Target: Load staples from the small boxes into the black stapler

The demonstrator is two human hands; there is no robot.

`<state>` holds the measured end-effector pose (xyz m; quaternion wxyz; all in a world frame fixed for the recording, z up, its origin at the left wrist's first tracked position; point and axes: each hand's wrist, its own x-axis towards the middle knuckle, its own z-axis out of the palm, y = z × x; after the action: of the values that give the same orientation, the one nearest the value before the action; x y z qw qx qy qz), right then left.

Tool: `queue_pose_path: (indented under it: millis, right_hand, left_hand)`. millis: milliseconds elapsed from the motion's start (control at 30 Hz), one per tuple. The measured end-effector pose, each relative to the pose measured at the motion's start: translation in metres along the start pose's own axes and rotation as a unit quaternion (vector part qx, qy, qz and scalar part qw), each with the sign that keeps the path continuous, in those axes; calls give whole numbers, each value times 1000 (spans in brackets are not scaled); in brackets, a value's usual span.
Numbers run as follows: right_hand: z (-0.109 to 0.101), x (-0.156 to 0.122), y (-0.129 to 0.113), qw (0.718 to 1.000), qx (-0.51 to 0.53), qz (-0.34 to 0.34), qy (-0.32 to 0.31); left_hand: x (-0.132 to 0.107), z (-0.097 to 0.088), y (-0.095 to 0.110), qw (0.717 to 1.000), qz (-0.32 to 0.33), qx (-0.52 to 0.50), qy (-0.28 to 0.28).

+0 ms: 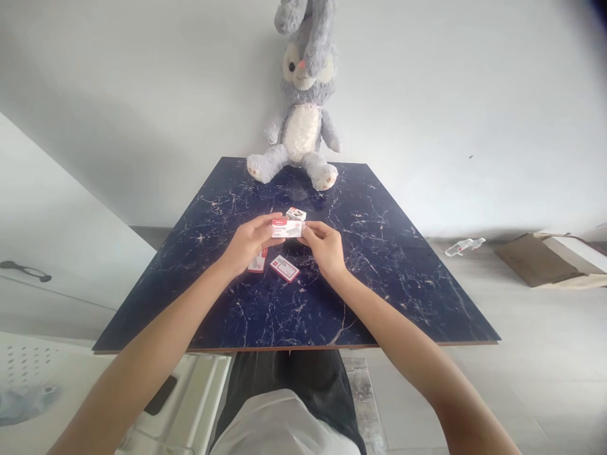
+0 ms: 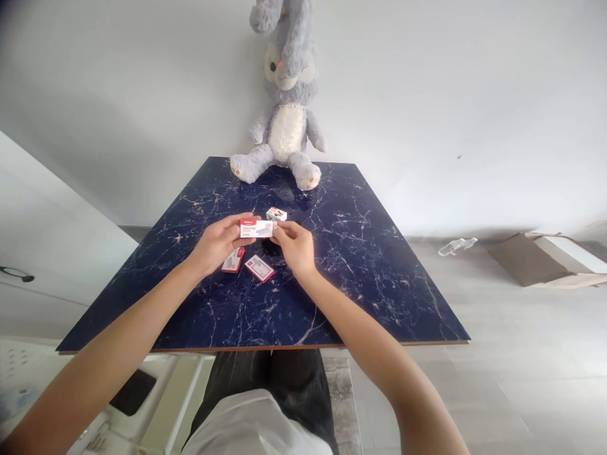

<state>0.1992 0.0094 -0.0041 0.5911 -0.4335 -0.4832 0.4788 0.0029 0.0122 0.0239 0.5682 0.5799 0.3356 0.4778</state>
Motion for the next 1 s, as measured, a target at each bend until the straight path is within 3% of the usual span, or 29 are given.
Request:
queue_pose_path:
  millis: [200,300,400,467,533,633,700,833,933,1000]
  right_hand:
    - [5,-9,-11,993,-43,-59,-92]
    - [2,-10,-14,973,-169,-84,-136]
    - [-4,-9,-20,921,-346,-135,-116]
    - [-5,-12,-23,875,-442,-167,-103]
    - [-4,-17,-23,836,-498,-183,-143]
    - [-1,-23,-20,785,-535,-192,-247]
    - [-2,-23,-19,779,-525,-203,-277]
    - [-11,-15,-20,802,-485,-233,-260]
    - [-17,-11,-18,776,-514,-225,-289]
    - [-17,-11,-17,764,-527,-221,-300]
  left_hand:
    - [-1,9,-11,993,52,74,73]
    - [1,4,-14,990,45,118,60]
    - [7,-13,-13,977,44,190,87]
    - [11,-29,-14,959,54,241,142]
    - [15,-43,-18,932,45,316,174]
    - [18,-55,-26,876,-17,462,136]
    - [18,-57,-30,847,-40,520,107]
    - [17,-56,-26,813,-14,576,88]
    - [11,-51,-15,786,22,610,101]
    - [3,-42,-9,776,5,621,109]
